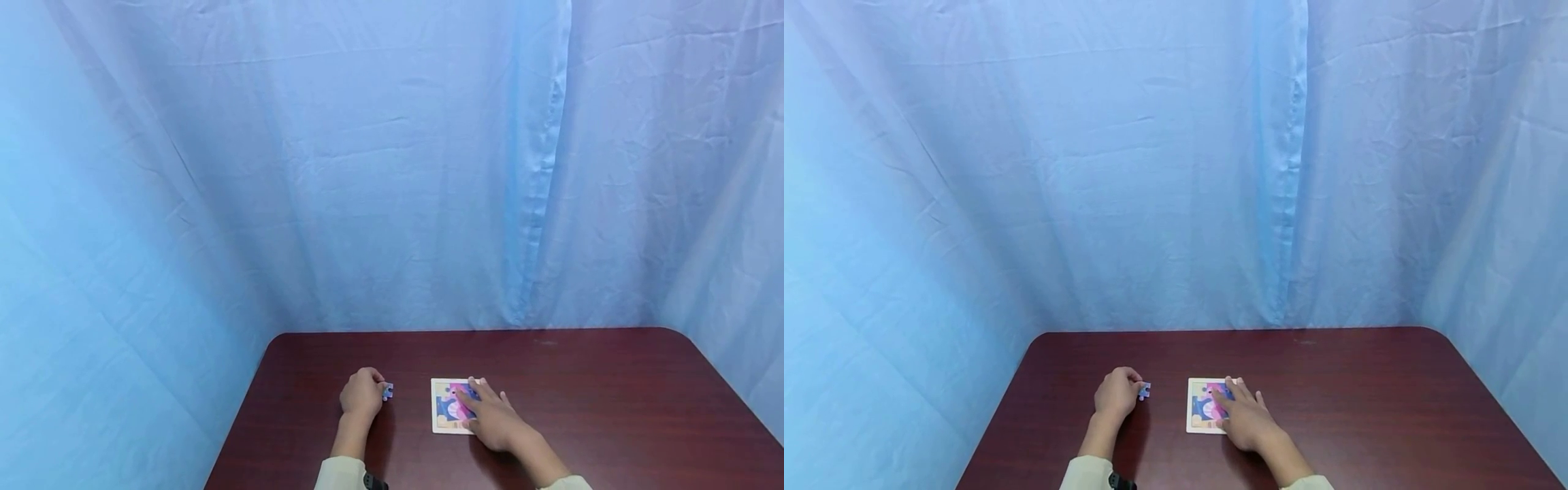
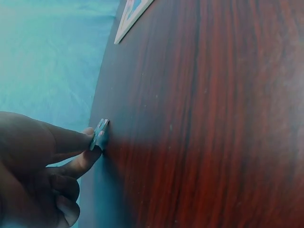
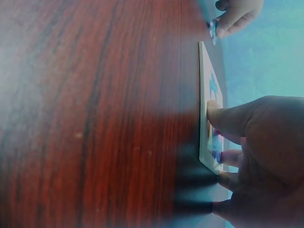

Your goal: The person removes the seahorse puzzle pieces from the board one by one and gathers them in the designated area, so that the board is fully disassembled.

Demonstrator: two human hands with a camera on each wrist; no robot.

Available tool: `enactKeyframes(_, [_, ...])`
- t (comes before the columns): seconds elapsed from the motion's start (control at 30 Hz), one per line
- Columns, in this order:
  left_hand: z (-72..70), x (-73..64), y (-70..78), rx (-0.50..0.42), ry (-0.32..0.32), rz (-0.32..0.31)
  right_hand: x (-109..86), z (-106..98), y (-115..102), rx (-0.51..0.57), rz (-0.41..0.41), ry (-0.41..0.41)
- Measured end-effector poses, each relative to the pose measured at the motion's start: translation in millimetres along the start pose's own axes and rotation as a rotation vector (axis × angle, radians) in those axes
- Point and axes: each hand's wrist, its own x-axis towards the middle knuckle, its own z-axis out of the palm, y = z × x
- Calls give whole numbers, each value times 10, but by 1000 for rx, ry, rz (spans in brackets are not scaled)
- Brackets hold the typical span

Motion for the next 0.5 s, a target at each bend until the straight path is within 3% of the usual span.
enactKeyframes(0.33, [-30, 56, -9, 85, -6, -48, -19, 2, 16, 15, -31, 19])
enactKeyframes(0.5, [-35, 82, -9, 117, -1, -56, -40, -56, -58, 3, -2, -5])
